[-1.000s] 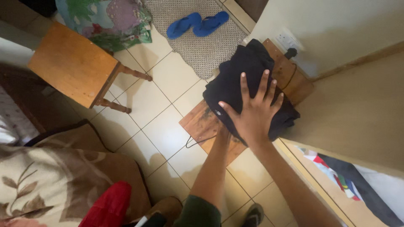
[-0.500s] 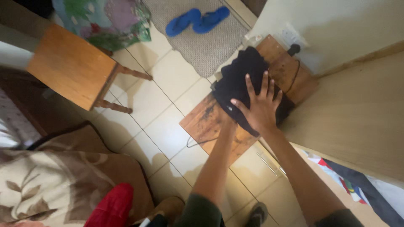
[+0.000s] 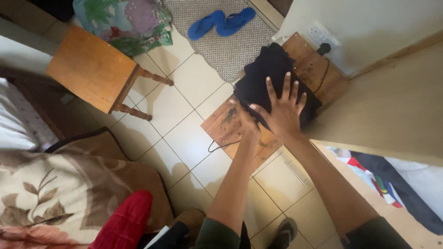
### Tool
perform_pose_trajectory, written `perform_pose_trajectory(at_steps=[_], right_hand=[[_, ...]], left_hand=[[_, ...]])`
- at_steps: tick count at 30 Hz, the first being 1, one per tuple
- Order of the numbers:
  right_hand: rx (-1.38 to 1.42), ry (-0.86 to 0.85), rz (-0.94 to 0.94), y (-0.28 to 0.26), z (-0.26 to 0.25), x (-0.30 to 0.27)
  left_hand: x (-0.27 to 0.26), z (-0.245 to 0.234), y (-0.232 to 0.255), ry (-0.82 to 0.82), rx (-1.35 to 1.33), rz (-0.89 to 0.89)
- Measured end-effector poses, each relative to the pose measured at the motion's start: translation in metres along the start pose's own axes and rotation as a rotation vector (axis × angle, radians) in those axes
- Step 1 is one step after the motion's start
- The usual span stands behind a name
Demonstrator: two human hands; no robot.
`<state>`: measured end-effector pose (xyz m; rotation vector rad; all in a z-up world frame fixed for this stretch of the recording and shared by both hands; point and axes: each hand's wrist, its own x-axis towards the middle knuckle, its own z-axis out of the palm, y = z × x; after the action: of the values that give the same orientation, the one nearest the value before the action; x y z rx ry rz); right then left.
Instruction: The person removes several garments from hangers in a wardrobe, places them on a bed, and then folds them into neat stacks. The person handles shirts, a dress, a jacket, and pants, folding each item by hand and stacking them on a wooden surface.
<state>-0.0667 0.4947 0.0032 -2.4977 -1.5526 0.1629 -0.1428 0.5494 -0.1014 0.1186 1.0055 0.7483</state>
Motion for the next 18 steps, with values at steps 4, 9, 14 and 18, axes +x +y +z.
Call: perform_pose_trajectory(at_steps=[4, 9, 14, 18], right_hand=[[-0.017, 0.022, 0.000, -0.002, -0.010, -0.017], [0.018, 0.010, 0.018, -0.005, -0.036, -0.051], [0.086, 0.073, -0.009, -0.009, -0.065, -0.102], [0.234, 0.199, -0.049, 0.003, -0.100, -0.149]], left_hand=[[-0.021, -0.002, 0.002, -0.037, 0.048, -0.049], [-0.065, 0.003, 0.001, -0.009, 0.166, -0.048], [-0.125, 0.007, -0.014, -0.052, 0.016, 0.048], [-0.178, 0.035, -0.039, -0.006, 0.221, 0.341]])
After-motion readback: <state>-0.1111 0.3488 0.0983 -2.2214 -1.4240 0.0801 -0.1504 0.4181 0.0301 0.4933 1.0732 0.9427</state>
